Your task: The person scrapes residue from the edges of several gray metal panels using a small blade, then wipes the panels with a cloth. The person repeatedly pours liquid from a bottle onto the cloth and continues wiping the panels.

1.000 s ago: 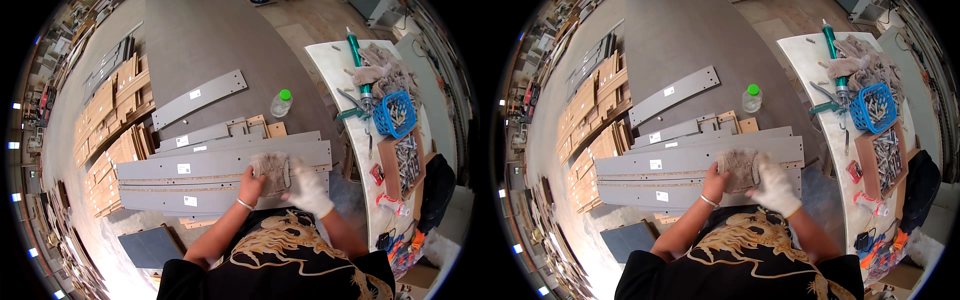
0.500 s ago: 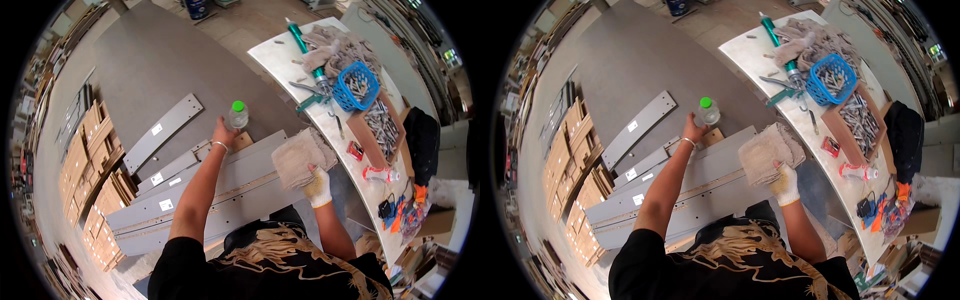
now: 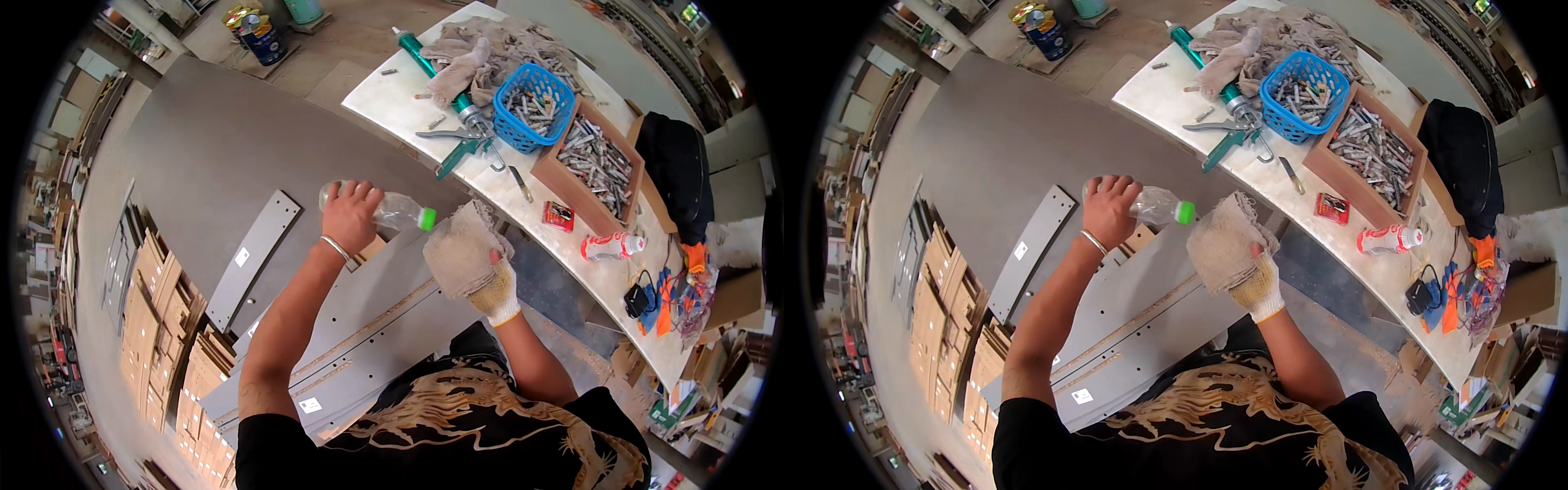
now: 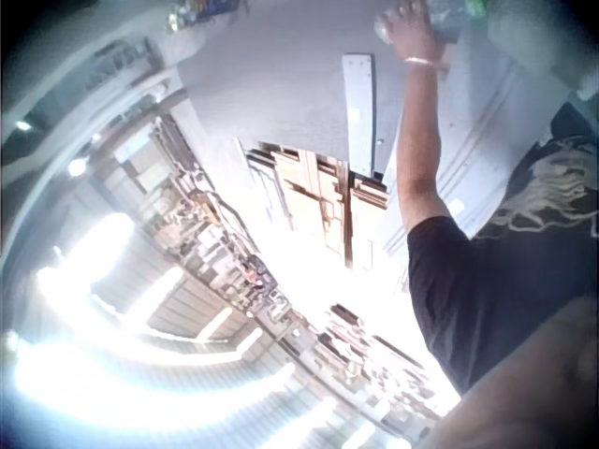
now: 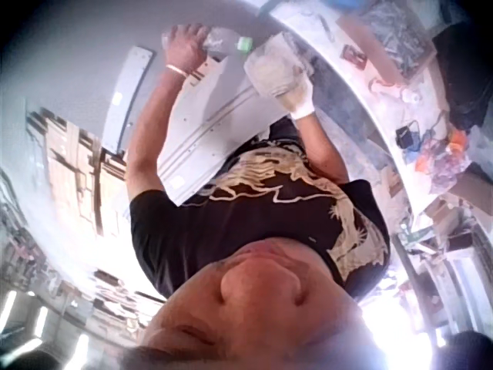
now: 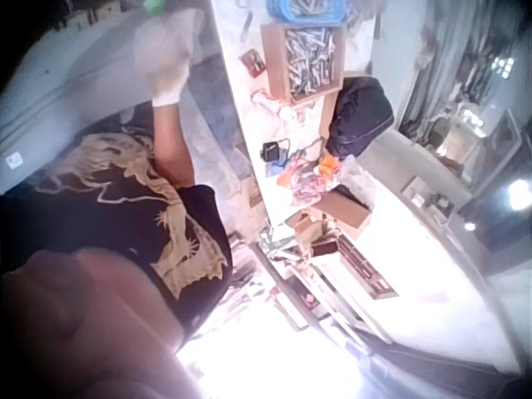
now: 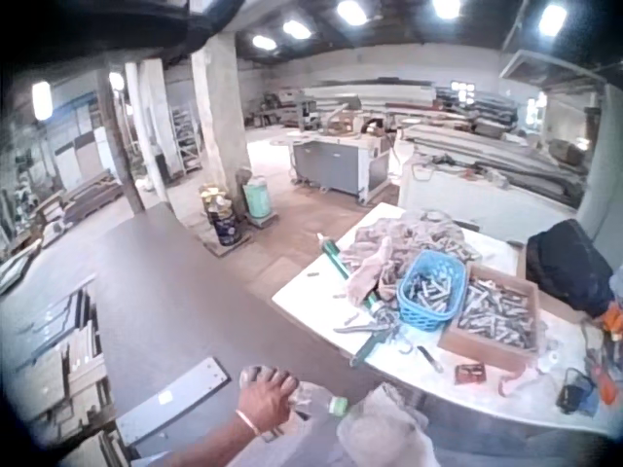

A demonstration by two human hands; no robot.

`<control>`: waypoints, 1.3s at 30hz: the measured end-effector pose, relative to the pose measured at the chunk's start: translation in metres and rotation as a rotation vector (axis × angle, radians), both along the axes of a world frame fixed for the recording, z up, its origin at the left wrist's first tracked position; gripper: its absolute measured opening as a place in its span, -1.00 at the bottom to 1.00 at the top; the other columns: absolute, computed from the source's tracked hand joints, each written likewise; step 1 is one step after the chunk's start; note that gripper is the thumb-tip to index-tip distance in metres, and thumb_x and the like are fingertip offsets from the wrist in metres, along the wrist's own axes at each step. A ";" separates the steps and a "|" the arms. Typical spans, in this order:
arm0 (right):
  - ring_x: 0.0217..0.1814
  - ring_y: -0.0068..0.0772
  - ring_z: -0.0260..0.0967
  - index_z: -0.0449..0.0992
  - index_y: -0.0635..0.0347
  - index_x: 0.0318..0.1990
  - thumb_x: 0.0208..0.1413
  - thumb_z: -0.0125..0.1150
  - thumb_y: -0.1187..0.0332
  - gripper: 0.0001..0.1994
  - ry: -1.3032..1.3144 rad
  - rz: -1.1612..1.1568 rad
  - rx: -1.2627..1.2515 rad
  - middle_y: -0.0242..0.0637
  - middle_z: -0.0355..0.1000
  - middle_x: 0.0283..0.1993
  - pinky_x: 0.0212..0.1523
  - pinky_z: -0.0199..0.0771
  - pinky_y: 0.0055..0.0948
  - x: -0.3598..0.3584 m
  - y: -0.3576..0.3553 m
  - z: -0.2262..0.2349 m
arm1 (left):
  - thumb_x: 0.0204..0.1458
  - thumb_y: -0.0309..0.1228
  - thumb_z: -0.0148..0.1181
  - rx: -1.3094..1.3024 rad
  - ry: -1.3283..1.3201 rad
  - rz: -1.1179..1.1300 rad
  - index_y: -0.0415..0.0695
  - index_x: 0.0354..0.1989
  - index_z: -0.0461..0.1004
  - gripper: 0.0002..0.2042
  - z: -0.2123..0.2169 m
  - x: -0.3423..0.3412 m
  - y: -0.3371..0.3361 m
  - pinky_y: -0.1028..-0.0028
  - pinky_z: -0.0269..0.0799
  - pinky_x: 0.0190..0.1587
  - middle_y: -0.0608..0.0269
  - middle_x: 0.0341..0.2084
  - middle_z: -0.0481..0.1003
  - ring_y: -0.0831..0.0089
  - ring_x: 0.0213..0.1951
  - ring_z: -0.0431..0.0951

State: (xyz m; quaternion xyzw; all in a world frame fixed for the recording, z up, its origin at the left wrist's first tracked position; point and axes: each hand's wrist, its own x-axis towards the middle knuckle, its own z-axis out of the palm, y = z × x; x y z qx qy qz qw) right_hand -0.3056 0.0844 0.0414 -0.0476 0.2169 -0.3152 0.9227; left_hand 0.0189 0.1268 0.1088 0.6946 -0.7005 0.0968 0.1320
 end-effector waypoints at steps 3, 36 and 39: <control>0.56 0.08 0.12 0.11 0.14 0.53 0.34 0.21 0.03 -0.27 -0.078 0.093 0.024 -0.06 0.18 0.53 0.53 0.17 0.11 0.034 0.004 0.003 | -0.21 -0.59 0.24 0.034 -0.165 -0.040 -0.07 -0.21 0.55 -0.69 0.047 -0.001 0.009 0.17 0.33 0.12 0.26 -0.25 0.54 0.28 -0.05 0.50; 0.56 0.04 0.12 0.08 0.13 0.55 0.34 0.18 -0.04 -0.24 -0.286 0.205 -0.029 -0.08 0.14 0.55 0.54 0.13 0.10 0.108 0.024 0.056 | -0.29 -0.61 0.23 -0.036 -0.305 0.120 -0.07 -0.43 0.49 -0.80 0.104 0.047 0.071 0.21 0.31 0.03 0.35 -0.43 0.47 0.31 -0.18 0.48; 0.57 0.03 0.10 0.07 0.12 0.55 0.33 0.17 -0.10 -0.21 -0.303 0.236 -0.020 -0.09 0.14 0.55 0.56 0.11 0.09 0.115 0.025 0.059 | -0.30 -0.61 0.23 -0.078 -0.293 0.100 -0.07 -0.43 0.49 -0.79 0.118 0.036 0.058 0.22 0.31 0.03 0.35 -0.42 0.48 0.31 -0.18 0.47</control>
